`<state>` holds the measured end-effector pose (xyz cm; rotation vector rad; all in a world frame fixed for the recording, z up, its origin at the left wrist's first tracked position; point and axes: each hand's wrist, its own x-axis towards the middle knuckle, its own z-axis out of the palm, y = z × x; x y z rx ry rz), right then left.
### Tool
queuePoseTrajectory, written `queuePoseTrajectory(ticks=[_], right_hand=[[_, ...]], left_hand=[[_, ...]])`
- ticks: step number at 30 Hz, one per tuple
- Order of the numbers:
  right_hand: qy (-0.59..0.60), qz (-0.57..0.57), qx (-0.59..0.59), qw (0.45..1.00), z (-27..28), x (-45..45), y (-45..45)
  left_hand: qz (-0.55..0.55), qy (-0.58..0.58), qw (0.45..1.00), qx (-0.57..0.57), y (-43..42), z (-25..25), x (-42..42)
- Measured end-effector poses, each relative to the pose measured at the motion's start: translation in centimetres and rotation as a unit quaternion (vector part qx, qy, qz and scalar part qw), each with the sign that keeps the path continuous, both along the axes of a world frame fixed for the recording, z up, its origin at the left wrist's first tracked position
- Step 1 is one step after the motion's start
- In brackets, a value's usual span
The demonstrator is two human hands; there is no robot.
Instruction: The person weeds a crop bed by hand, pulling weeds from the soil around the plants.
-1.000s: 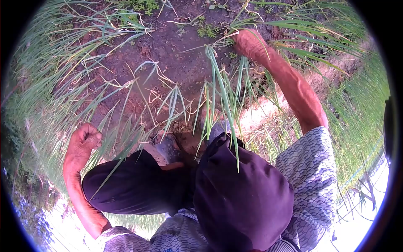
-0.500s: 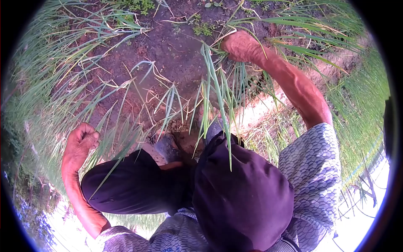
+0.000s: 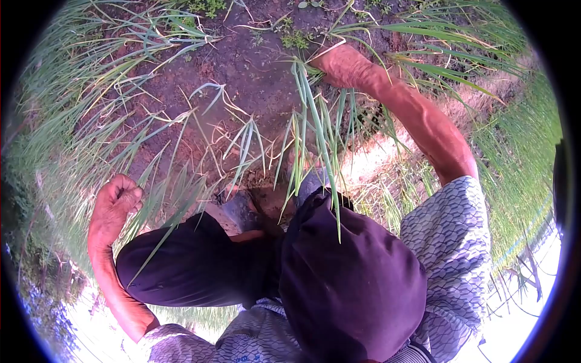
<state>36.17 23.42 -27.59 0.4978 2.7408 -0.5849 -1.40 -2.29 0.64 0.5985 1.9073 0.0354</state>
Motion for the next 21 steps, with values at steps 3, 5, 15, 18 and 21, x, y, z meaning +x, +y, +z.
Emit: queuePoseTrajectory(ticks=[3, 5, 15, 18, 21], right_hand=[[0.026, -0.032, -0.007, 0.999, -1.0, 0.1, -0.5], [0.017, -0.038, 0.009, 0.999, -2.2, 0.5, -0.2], [-0.12, 0.103, -0.018, 0.987, 2.0, 0.8, -1.7], [-0.124, 0.095, -0.004, 0.988, 0.3, 0.6, -2.0], [-0.035, -0.062, -0.029, 0.997, 0.3, 1.0, -1.3]], left_hand=[[-0.009, 0.009, 1.0, -0.003, 0.5, 0.1, 0.5], [-0.007, 0.019, 1.0, -0.01, 0.4, 0.2, 0.5], [-0.007, 0.009, 1.0, -0.004, -0.2, 0.1, 0.0], [-0.004, 0.009, 1.0, -0.002, 0.0, 0.2, 0.4], [0.007, 0.009, 1.0, -0.006, 0.2, 0.2, 0.4]])
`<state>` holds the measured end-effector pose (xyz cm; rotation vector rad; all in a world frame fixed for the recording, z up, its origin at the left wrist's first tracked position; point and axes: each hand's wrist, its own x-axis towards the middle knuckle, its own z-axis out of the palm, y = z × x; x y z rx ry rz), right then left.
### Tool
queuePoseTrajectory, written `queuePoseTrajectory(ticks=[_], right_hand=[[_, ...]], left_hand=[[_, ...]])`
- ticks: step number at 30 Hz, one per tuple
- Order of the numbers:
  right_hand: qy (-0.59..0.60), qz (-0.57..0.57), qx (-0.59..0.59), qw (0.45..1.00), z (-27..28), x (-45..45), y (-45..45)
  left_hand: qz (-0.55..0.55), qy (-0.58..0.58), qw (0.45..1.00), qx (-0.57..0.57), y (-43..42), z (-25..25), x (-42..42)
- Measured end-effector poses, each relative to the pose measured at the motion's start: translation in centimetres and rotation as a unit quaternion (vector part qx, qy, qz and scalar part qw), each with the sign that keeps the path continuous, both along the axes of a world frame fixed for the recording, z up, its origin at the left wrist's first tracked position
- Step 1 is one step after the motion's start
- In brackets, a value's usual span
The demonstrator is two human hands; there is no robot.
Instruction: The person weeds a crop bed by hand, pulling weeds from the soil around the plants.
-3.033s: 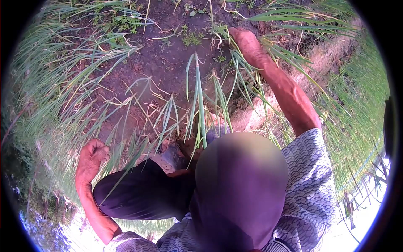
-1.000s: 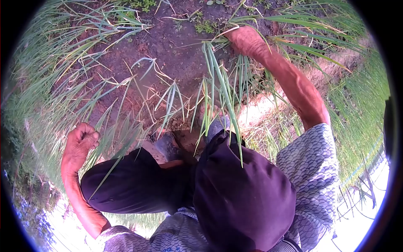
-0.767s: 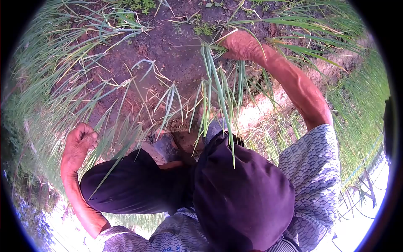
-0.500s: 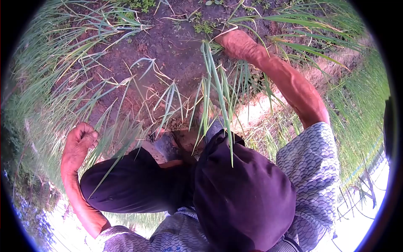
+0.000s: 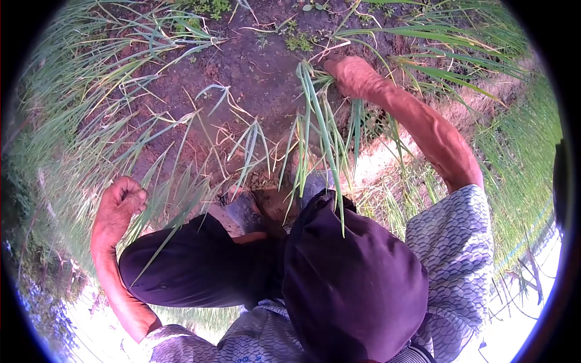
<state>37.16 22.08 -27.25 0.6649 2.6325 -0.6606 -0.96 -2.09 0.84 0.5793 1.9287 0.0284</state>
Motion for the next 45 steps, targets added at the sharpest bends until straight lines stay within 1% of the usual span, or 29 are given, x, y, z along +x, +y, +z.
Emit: queuePoseTrajectory(ticks=[2, 6, 7, 10, 11, 14, 15, 18, 23, 25, 26, 27, 30, 31, 34, 35, 38, 39, 42, 43, 45], right_hand=[[0.039, -0.169, -0.056, 0.983, 0.9, 0.1, 1.2], [0.095, -0.136, -0.005, 0.986, -0.9, -1.5, 1.1], [0.121, -0.16, 0.02, 0.979, -1.7, -2.4, 0.9], [0.179, -0.2, 0.062, 0.961, -1.3, -5.2, 0.6], [0.171, -0.183, 0.053, 0.967, -1.6, -5.5, 0.9], [0.117, -0.126, 0.092, 0.981, -2.3, -6.5, 1.7], [0.14, -0.112, 0.105, 0.978, -2.3, -6.6, 1.8], [0.141, -0.099, 0.125, 0.977, -2.5, -7.6, 2.6], [0.142, -0.069, 0.078, 0.984, -2.8, -7.7, 3.6], [0.196, -0.044, 0.055, 0.978, -4.3, -7.0, 4.9], [0.224, -0.03, 0.042, 0.973, -4.3, -6.9, 5.1], [0.266, -0.093, 0.03, 0.959, -4.1, -6.3, 5.0], [0.273, -0.23, 0.042, 0.933, -3.6, -6.7, 4.2], [0.181, -0.228, 0.021, 0.956, -3.3, -7.1, 4.5], [0.182, -0.243, 0.019, 0.953, -3.2, -9.0, 3.8], [0.151, -0.248, 0.024, 0.957, -2.0, -9.5, 3.1], [0.193, -0.261, 0.075, 0.943, -3.0, -10.1, 2.4], [0.187, -0.244, 0.056, 0.95, -3.1, -10.0, 2.5], [0.295, -0.062, 0.027, 0.953, -3.6, -8.7, 2.7], [0.254, -0.014, 0.017, 0.967, -4.0, -8.7, 2.5], [0.236, -0.066, 0.025, 0.969, -2.7, -9.1, 1.9]], left_hand=[[0.002, 0.005, 1.0, -0.006, -0.3, 0.0, -0.2], [-0.001, 0.001, 1.0, -0.004, -0.2, -0.1, -0.6], [-0.001, 0.002, 1.0, -0.004, 0.0, -0.2, -0.4], [-0.004, 0.004, 1.0, -0.01, 0.2, 0.0, -0.1], [-0.008, 0.007, 1.0, -0.01, 0.2, 0.0, -0.1], [-0.005, 0.017, 1.0, -0.01, 0.1, 0.3, -0.1], [-0.003, 0.016, 1.0, -0.011, -0.1, 0.2, -0.3], [-0.002, 0.023, 1.0, -0.012, 0.0, 0.5, 0.0], [0.006, 0.03, 1.0, -0.003, -0.4, 0.8, 0.0], [0.019, 0.026, 0.999, 0.001, -0.8, 0.8, -0.3], [0.017, 0.028, 0.999, 0.001, -1.0, 0.9, -0.4], [0.017, 0.028, 0.999, 0.0, -1.0, 1.1, -0.5], [0.019, 0.024, 1.0, -0.001, -0.8, 1.0, -0.4], [0.019, 0.024, 1.0, -0.002, -0.6, 1.1, -0.4], [0.027, 0.025, 0.999, 0.002, -0.4, 1.2, -0.1], [0.029, 0.025, 0.999, 0.005, -0.3, 1.3, 0.0], [0.018, 0.023, 1.0, 0.0, -0.2, 1.4, 0.1], [0.018, 0.026, 0.999, 0.0, -0.2, 1.4, 0.1], [0.022, 0.031, 0.999, -0.004, -0.7, 1.6, 0.0], [0.024, 0.029, 0.999, -0.006, -0.8, 1.7, -0.1], [0.027, 0.026, 0.999, -0.009, -0.7, 1.8, -0.2]])
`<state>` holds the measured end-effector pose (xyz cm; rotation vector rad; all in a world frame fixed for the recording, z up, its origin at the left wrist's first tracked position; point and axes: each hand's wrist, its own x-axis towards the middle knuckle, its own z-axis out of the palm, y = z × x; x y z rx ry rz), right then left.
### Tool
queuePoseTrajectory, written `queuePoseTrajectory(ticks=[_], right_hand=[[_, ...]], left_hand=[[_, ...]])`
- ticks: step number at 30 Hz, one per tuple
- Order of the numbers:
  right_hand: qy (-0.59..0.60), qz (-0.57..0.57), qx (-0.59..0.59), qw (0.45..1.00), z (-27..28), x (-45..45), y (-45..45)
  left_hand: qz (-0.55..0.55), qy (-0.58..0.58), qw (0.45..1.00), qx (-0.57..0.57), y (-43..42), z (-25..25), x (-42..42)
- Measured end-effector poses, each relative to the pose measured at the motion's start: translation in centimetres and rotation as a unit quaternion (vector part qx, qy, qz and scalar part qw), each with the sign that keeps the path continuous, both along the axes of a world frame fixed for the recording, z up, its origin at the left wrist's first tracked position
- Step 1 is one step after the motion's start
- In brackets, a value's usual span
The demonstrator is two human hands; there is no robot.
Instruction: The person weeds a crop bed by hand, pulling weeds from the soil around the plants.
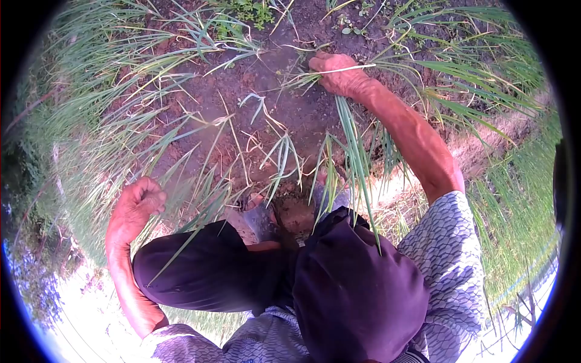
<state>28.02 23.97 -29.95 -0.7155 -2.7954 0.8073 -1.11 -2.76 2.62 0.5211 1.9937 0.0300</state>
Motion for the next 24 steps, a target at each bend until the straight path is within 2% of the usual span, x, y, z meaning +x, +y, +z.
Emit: queuePoseTrajectory(ticks=[2, 5, 6, 10, 13, 14, 18, 22, 24], right_hand=[[-0.01, -0.089, -0.013, 0.996, 0.7, -1.6, -0.3], [-0.061, -0.144, -0.066, 0.985, 1.1, -3.9, -0.3], [-0.031, -0.138, -0.03, 0.989, 0.2, -4.2, -0.4], [-0.029, -0.139, 0.025, 0.989, -1.3, -5.5, -0.4], [-0.024, -0.112, -0.044, 0.992, -0.4, -5.0, 0.7], [0.006, -0.076, -0.036, 0.996, -0.3, -5.0, 0.7], [-0.028, 0.094, -0.027, 0.995, -0.1, -4.7, -1.4], [-0.099, 0.116, -0.006, 0.988, 1.3, -5.4, -4.0], [-0.097, 0.143, 0.024, 0.985, 0.8, -5.8, -4.2]], left_hand=[[0.005, 0.002, 1.0, -0.002, 0.1, 0.1, 0.2], [0.003, 0.012, 1.0, -0.002, 0.5, 0.4, 0.7], [0.001, 0.009, 1.0, -0.002, 0.5, 0.5, 0.6], [0.0, 0.005, 1.0, -0.003, -0.1, 0.4, 0.4], [-0.005, 0.014, 1.0, -0.005, -0.2, 0.8, 0.4], [-0.01, 0.015, 1.0, -0.002, -0.5, 0.9, 0.2], [0.0, 0.008, 1.0, 0.001, -0.8, 0.7, 0.2], [-0.012, 0.021, 1.0, 0.005, -0.5, 0.9, 0.3], [-0.036, 0.024, 0.999, 0.008, -0.7, 0.9, 0.2]])
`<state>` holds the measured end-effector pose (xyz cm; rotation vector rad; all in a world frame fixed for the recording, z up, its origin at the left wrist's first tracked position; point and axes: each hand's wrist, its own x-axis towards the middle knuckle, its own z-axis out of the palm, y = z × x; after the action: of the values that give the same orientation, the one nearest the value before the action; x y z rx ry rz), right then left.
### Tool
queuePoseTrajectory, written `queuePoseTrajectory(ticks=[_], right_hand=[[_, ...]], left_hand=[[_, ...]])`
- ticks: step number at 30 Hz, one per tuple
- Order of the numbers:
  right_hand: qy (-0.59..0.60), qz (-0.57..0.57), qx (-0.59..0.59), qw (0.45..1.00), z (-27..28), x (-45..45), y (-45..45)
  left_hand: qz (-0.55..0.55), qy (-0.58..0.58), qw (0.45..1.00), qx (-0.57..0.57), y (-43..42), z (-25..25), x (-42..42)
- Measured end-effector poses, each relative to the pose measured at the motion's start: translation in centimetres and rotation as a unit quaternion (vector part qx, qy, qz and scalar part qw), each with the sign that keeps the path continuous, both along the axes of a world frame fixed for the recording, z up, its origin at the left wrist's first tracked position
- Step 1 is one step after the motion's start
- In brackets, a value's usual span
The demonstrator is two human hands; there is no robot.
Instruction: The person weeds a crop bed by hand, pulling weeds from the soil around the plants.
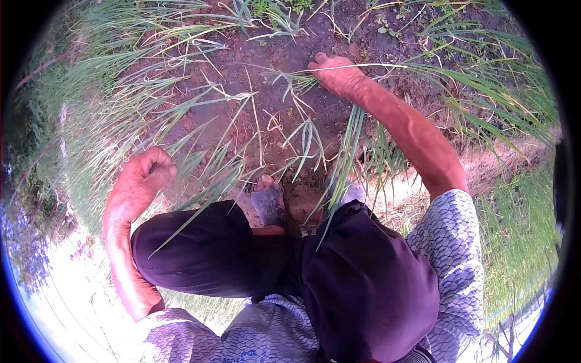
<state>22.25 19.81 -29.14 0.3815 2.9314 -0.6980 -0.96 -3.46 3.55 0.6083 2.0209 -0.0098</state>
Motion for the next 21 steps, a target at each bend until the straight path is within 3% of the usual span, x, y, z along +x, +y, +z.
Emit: queuePoseTrajectory(ticks=[9, 10, 13, 15, 19, 21], right_hand=[[0.025, 0.094, 0.065, 0.993, -1.1, -0.5, -0.1], [0.028, 0.076, 0.063, 0.995, -1.4, -0.5, 0.0], [0.04, -0.126, 0.057, 0.99, 0.5, 0.3, 1.2], [0.104, -0.204, -0.019, 0.973, 0.3, 1.9, 3.6], [0.099, -0.149, -0.092, 0.98, -0.8, 2.2, 5.7], [0.108, -0.104, -0.036, 0.988, -1.8, 1.8, 5.2]], left_hand=[[0.007, 0.012, 1.0, -0.01, -1.1, 1.1, 0.0], [0.005, 0.009, 1.0, -0.012, -1.2, 1.3, 0.1], [0.016, 0.0, 1.0, 0.007, -2.2, 1.7, 0.1], [0.046, -0.026, 0.998, 0.022, -2.8, 1.9, 0.0], [0.042, -0.031, 0.998, 0.027, -2.6, 1.3, -0.6], [0.039, -0.017, 0.999, 0.022, -1.9, 1.0, -0.4]])
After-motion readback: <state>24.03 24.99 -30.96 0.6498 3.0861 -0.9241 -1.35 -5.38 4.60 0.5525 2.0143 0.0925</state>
